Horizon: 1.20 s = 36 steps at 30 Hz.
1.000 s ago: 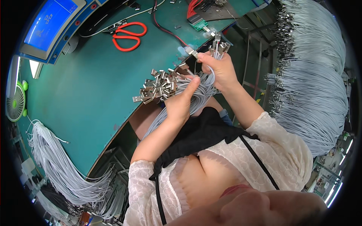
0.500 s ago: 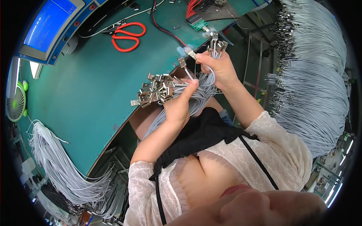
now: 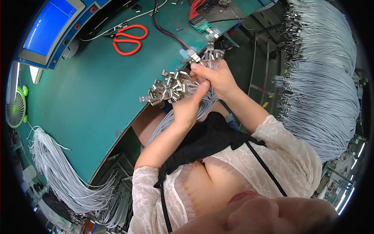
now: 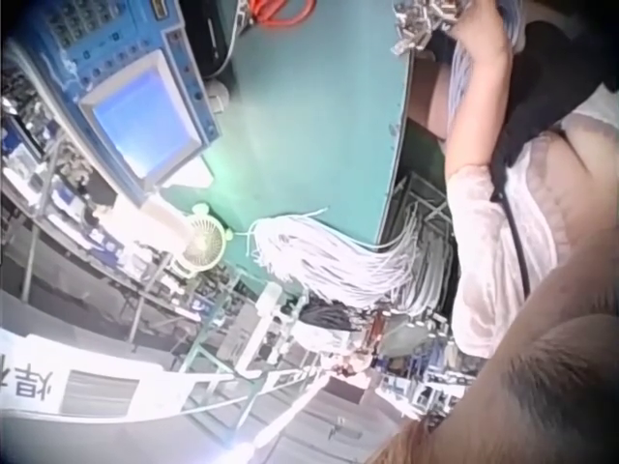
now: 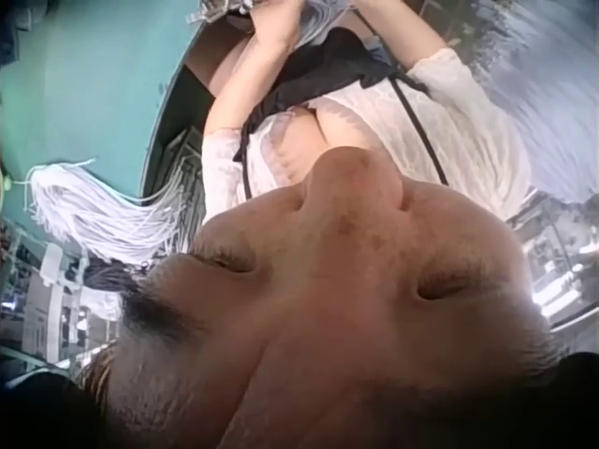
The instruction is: The person organizes and secures multiple wiring harnesses into a metal fixture by hand.
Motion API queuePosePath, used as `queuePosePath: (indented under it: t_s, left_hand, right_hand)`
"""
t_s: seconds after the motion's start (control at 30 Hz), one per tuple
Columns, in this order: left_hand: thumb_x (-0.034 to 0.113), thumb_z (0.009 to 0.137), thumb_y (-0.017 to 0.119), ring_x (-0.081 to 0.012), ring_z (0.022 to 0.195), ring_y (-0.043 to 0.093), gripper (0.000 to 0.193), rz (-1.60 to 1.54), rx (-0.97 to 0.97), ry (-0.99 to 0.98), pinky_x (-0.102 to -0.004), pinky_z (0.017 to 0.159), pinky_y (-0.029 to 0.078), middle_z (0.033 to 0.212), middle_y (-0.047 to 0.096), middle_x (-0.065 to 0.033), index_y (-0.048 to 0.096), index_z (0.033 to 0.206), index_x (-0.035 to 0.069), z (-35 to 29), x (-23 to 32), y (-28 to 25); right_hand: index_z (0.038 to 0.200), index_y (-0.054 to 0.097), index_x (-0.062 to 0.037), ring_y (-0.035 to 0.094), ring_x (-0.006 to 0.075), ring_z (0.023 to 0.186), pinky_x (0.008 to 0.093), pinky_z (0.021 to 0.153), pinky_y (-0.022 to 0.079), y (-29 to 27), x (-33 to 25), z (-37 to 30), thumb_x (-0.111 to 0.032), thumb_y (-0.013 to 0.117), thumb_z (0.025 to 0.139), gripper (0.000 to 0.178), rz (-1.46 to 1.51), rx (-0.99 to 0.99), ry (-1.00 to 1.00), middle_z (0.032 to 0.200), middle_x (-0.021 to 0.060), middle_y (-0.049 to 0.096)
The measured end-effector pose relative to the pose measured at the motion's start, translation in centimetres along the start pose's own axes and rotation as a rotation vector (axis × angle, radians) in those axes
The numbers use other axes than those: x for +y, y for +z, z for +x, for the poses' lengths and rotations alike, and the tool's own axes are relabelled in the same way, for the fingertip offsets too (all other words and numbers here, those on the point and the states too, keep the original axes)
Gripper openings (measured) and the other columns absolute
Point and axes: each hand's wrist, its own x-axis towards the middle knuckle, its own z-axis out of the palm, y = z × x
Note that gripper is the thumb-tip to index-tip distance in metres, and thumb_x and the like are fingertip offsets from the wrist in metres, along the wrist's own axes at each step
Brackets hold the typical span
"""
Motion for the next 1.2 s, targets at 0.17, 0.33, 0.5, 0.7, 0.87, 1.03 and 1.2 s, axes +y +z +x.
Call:
queuePosePath:
  t_s: [0.17, 0.33, 0.5, 0.7, 0.87, 1.03, 1.2]
  left_hand:
    - [0.006, 0.074, 0.064, -0.0083, 0.074, 0.051, 0.020, 0.110, -0.123, 0.159, -0.0221, 0.068, 0.041, 0.082, 0.054, -0.0018, 0.052, 0.089, 0.003, -0.1, -1.2, -0.9]
    - [0.003, 0.073, 0.065, -0.0079, 0.071, 0.050, 0.020, 0.000, -0.047, 0.050, -0.0210, 0.065, 0.041, 0.081, 0.054, -0.0012, 0.053, 0.089, 0.003, 0.2, -0.8, -0.6]
    - [0.001, 0.072, 0.065, -0.0081, 0.070, 0.051, 0.019, -0.019, 0.050, 0.064, -0.0207, 0.063, 0.042, 0.080, 0.055, -0.0009, 0.053, 0.087, 0.003, 1.1, -0.5, -0.1]
    - [0.004, 0.073, 0.065, -0.0089, 0.074, 0.053, 0.022, -0.044, 0.030, 0.057, -0.0206, 0.066, 0.042, 0.083, 0.056, -0.0018, 0.053, 0.090, 0.002, 1.2, 0.4, 0.0]
    - [0.006, 0.075, 0.064, -0.0093, 0.077, 0.053, 0.025, 0.008, 0.029, 0.025, -0.0212, 0.069, 0.042, 0.086, 0.057, -0.0030, 0.051, 0.096, 0.002, -0.6, -0.1, -1.3]
    - [0.007, 0.076, 0.062, -0.0093, 0.079, 0.053, 0.023, 0.074, -0.079, 0.112, -0.0222, 0.072, 0.042, 0.088, 0.057, -0.0040, 0.050, 0.095, 0.002, -0.5, -0.1, -1.6]
    - [0.006, 0.075, 0.063, -0.0088, 0.075, 0.052, 0.018, -0.003, -0.066, 0.075, -0.0227, 0.069, 0.042, 0.085, 0.057, -0.0034, 0.051, 0.088, 0.003, -0.5, 0.6, 0.2]
  right_hand:
    - [0.069, 0.054, -0.0024, 0.038, 0.0038, 0.046, 0.0196, 0.042, 0.030, -0.9, -0.4, -0.6, -0.012, 0.062, 0.073, 0.013, 0.115, 0.049, 0.046, 0.056, 0.0009, 0.050]
    - [0.070, 0.054, -0.0025, 0.039, 0.0042, 0.046, 0.0196, 0.043, 0.031, -0.9, -0.3, 0.4, -0.011, 0.062, 0.073, 0.012, 0.097, 0.114, 0.067, 0.057, 0.0018, 0.051]
    - [0.075, 0.054, -0.0017, 0.042, 0.0058, 0.047, 0.0189, 0.043, 0.033, -0.1, -0.5, 0.6, -0.011, 0.062, 0.074, 0.012, 0.095, 0.089, -0.017, 0.061, 0.0044, 0.054]
    - [0.077, 0.055, -0.0018, 0.044, 0.0072, 0.048, 0.0192, 0.046, 0.036, 0.5, -0.5, -0.1, -0.012, 0.063, 0.074, 0.013, 0.040, 0.040, 0.036, 0.066, 0.0063, 0.057]
    - [0.072, 0.055, -0.0023, 0.047, 0.0076, 0.050, 0.0187, 0.047, 0.037, -1.1, -0.3, -0.6, -0.012, 0.063, 0.073, 0.013, 0.057, 0.027, 0.081, 0.064, 0.0052, 0.056]
    - [0.065, 0.054, -0.0028, 0.045, 0.0064, 0.049, 0.0179, 0.045, 0.035, -1.3, -0.7, -1.7, -0.012, 0.064, 0.072, 0.015, 0.014, -0.024, 0.056, 0.059, 0.0031, 0.053]
    - [0.065, 0.053, -0.0032, 0.041, 0.0047, 0.047, 0.0179, 0.044, 0.033, -0.4, -1.3, -0.2, -0.012, 0.062, 0.072, 0.015, 0.065, 0.048, 0.157, 0.059, 0.0021, 0.051]
